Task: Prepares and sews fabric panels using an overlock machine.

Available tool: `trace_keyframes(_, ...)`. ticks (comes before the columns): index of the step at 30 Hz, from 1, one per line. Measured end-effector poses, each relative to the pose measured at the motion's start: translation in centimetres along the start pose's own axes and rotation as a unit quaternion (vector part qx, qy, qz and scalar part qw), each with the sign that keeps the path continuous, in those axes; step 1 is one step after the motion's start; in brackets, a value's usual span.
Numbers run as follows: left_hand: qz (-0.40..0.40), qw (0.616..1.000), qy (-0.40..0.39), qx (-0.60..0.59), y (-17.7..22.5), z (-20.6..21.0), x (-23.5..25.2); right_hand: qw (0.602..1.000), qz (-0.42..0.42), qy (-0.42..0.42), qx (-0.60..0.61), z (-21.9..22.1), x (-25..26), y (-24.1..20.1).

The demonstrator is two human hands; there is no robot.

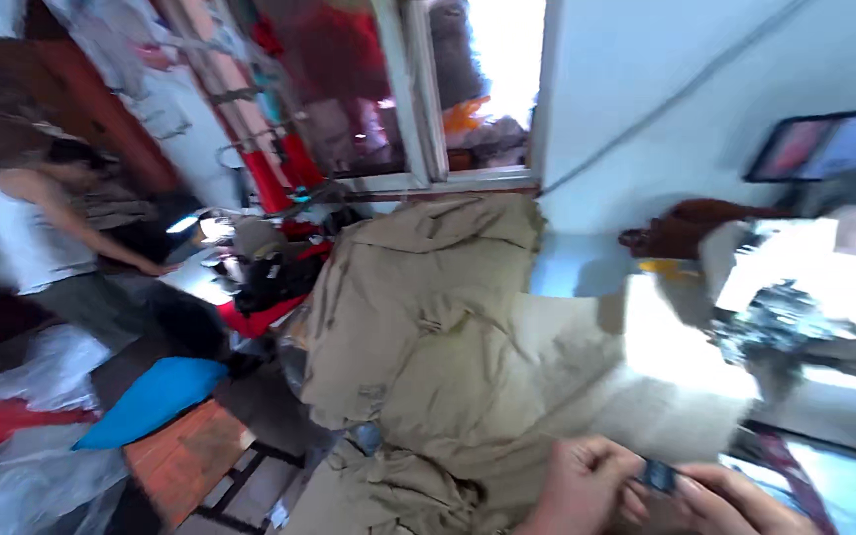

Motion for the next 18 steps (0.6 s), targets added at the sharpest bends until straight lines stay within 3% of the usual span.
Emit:
trace_keyframes(3, 0.005, 1.0, -0.002, -0.008, -0.3, 0.2, -0.1, 0.987, 0.064, 0.058, 0.137, 0.7, -0.5, -0.1)
trace_keyframes(6, 0.003, 1.0, -0.004, -0.01, -0.7, 0.6, -0.4, 0.973, 0.086, 0.065, 0.205, 0.6, -0.4, 0.6)
trace_keyframes(18, 0.003, 0.999, -0.036, 0.017, -1.0, 0.9, -0.8, 0.962, 0.101, 0.125, 0.219, 1.5, -1.4, 0.9)
Point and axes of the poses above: each hand's wrist, its own x-axis towards the middle knuckle, its own z-axis out of the palm, y = z × x, the point moved 2 cm from there along x, towards the middle knuckle, and after that the axes turned 14 degrees about z, right-handed, at the moved point
